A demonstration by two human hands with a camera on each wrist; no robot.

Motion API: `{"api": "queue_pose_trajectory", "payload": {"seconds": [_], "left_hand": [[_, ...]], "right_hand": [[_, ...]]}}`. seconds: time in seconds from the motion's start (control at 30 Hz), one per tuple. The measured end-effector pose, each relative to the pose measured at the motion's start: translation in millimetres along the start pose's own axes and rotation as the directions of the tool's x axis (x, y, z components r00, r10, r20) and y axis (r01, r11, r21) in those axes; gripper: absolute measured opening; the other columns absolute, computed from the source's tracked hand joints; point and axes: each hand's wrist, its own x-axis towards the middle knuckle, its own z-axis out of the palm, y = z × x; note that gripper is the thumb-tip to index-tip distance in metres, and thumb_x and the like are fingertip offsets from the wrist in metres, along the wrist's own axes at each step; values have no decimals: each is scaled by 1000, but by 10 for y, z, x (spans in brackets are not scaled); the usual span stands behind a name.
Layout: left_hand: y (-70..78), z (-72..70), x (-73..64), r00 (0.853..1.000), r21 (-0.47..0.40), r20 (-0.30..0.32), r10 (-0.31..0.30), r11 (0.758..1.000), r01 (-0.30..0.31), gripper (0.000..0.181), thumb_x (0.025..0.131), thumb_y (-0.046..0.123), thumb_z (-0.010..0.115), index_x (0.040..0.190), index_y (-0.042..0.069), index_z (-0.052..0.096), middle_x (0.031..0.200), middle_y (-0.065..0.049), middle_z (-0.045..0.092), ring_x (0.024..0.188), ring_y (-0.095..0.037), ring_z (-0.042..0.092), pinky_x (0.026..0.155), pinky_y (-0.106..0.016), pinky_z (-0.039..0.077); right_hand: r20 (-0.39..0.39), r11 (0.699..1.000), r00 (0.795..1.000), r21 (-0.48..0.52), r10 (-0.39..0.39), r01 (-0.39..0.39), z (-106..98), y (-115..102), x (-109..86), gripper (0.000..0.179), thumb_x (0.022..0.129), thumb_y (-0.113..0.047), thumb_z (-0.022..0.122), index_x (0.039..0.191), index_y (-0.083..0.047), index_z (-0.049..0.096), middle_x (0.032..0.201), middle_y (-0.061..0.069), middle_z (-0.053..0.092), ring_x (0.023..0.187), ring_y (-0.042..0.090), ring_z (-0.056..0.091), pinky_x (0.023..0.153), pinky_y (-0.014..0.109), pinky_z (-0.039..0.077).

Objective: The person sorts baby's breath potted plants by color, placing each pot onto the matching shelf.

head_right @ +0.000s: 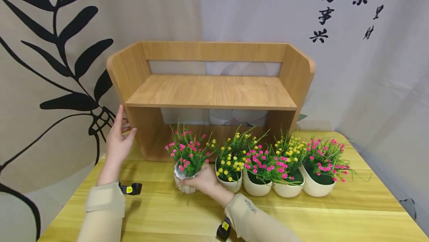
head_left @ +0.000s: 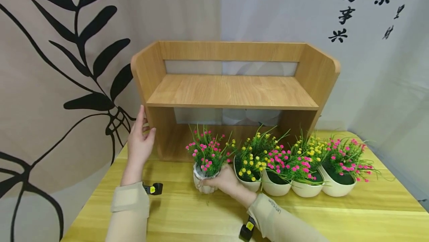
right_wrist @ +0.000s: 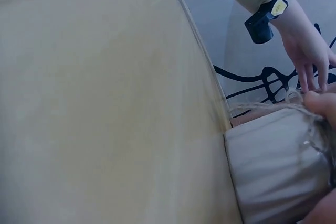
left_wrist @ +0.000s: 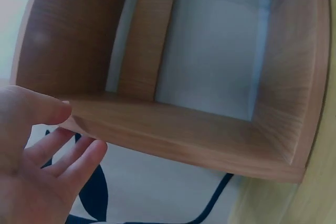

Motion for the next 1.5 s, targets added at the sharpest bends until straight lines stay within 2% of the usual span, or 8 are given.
{"api": "queue_pose_trajectory", "payload": {"seconds": [0.2, 0.4, 0.57, 0.73, 0.9, 1.07, 1.3, 1.5], "left_hand": [[-60, 39, -4, 1000, 98, -7, 18, 995, -17, 87, 94, -4, 56, 155, 40, 11, 136, -25, 45, 110, -43, 56, 86, -54, 53], [-67, 50, -7, 1000, 122, -22, 20, 992, -18, 88, 94, -5, 56, 156, 39, 11, 131, -28, 48, 107, -45, 57, 85, -55, 53], [-70, 56, -2, 999, 124, -27, 26, 992, -23, 89, 93, -6, 57, 156, 38, 11, 128, -28, 49, 106, -45, 57, 84, -55, 53], [-79, 74, 4, 999, 128, -37, 31, 991, -26, 89, 93, -7, 56, 156, 36, 12, 125, -29, 50, 105, -45, 57, 83, -56, 52], [-84, 89, 7, 998, 124, -46, 45, 992, -39, 89, 92, -9, 56, 156, 34, 13, 125, -29, 50, 103, -45, 57, 82, -57, 52], [-90, 89, 4, 997, 121, -56, 59, 991, -52, 89, 92, -10, 56, 156, 34, 14, 122, -29, 51, 102, -46, 57, 81, -57, 52], [-88, 91, -2, 997, 109, -52, 60, 993, -54, 88, 92, -9, 56, 156, 34, 14, 121, -29, 52, 102, -45, 57, 82, -57, 52], [-68, 90, -4, 997, 111, -48, 55, 993, -49, 87, 92, -8, 56, 156, 33, 14, 121, -29, 52, 102, -45, 57, 84, -56, 51]], "right_hand": [[9, 1000, 1000, -24, -2, 2, -12, -14, -27, 77, 59, -6, 91, 127, -2, 57, 120, 11, 66, 114, 30, 59, 102, 44, 44], [23, 997, 1000, -80, 6, -4, -20, -77, -85, 79, 58, -7, 91, 129, -2, 56, 121, 11, 65, 114, 31, 59, 101, 44, 45], [74, 992, 994, -97, -75, 82, -59, -200, -138, 78, 57, -7, 91, 128, -4, 58, 120, 8, 66, 111, 25, 61, 100, 39, 46], [125, 982, 979, -86, -158, 170, -124, -389, -204, 75, 60, -9, 91, 127, -7, 59, 118, 3, 67, 108, 16, 62, 96, 30, 48], [164, 973, 963, -48, -215, 225, -206, -604, -253, 74, 61, -5, 89, 128, -6, 57, 118, 4, 66, 108, 15, 62, 96, 30, 48], [222, 947, 928, -47, -301, 318, -286, -796, -267, 73, 60, -4, 89, 126, -6, 57, 118, 4, 66, 108, 15, 61, 96, 31, 48], [289, 959, 915, 99, -282, 265, -426, -1049, -267, 77, 59, 0, 89, 128, -7, 56, 120, 4, 64, 110, 18, 61, 98, 34, 48], [320, 962, 908, 130, -269, 240, -546, -1215, -303, 74, 60, 1, 88, 127, -4, 55, 120, 7, 64, 110, 21, 61, 97, 35, 49]]}}
